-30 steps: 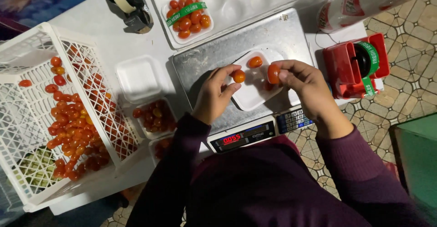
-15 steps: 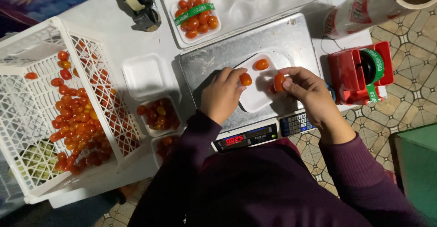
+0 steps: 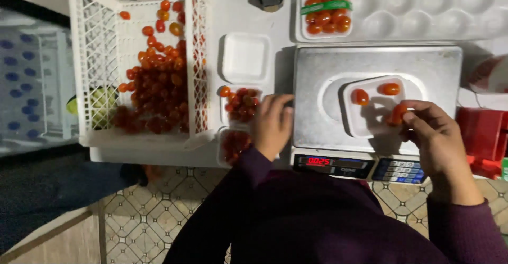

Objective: The person sorts cherry tomatoes into plastic containers, weighs them on a digital scale, and applies labels by hand.

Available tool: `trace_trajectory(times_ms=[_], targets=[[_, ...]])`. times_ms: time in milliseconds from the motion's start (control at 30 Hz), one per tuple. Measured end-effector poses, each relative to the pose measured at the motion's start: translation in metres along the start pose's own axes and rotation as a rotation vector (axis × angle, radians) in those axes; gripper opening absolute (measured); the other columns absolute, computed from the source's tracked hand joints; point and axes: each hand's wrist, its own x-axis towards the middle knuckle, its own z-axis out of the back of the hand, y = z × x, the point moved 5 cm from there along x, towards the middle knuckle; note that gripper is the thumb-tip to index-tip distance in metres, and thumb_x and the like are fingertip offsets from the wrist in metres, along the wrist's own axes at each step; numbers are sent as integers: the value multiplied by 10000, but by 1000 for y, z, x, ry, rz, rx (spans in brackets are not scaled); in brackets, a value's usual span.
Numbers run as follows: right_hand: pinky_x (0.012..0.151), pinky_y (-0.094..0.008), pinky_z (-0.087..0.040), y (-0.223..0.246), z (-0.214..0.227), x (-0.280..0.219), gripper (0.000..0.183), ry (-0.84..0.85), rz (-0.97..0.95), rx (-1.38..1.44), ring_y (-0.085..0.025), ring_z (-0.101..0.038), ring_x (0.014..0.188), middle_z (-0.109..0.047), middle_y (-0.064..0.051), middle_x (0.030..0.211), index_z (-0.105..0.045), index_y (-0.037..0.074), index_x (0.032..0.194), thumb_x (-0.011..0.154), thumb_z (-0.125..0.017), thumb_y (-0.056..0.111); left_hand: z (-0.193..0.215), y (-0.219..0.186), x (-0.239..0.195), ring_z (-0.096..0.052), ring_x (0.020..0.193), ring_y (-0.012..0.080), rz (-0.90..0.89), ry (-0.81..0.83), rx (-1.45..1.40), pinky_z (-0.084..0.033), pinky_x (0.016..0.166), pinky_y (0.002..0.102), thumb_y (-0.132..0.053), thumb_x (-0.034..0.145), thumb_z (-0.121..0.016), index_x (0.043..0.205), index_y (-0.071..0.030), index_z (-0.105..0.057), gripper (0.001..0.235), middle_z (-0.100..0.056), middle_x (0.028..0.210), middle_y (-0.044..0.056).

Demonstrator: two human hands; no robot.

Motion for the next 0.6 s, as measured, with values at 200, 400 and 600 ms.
trace_trajectory(times_ms=[200,400,600], targets=[[719,-256,-476,8,-12,1,202,-6,-20,-40,-137,-607,848,-661,-35,997,-644,166,1232,1065,-588,69,62,133,-17,-524,1364,384,389,-93,342,-472,1039,522,15,939,-532,1423,-164,-528,516,-467,1548,178],[706,-262,-463,17,-30,-13,244,24,9,-33,-176,-595,816,-649,-61,1027,-637,117,1268,1040,-582,48,38,194,11,-640,1104,400,534,177,475,-560,884,525,40,909,-505,1439,-180,-549,575,-502,1437,132],[721,-290,-460,16,-29,-29,242,-14,-12,-36,-166,-568,824,-646,-53,1064,-629,91,1273,1045,-568,34,32,219,14,-653,1089,327,537,173,500,-577,801,524,10,913,-516,1340,-259,-611,514,-506,1414,55]])
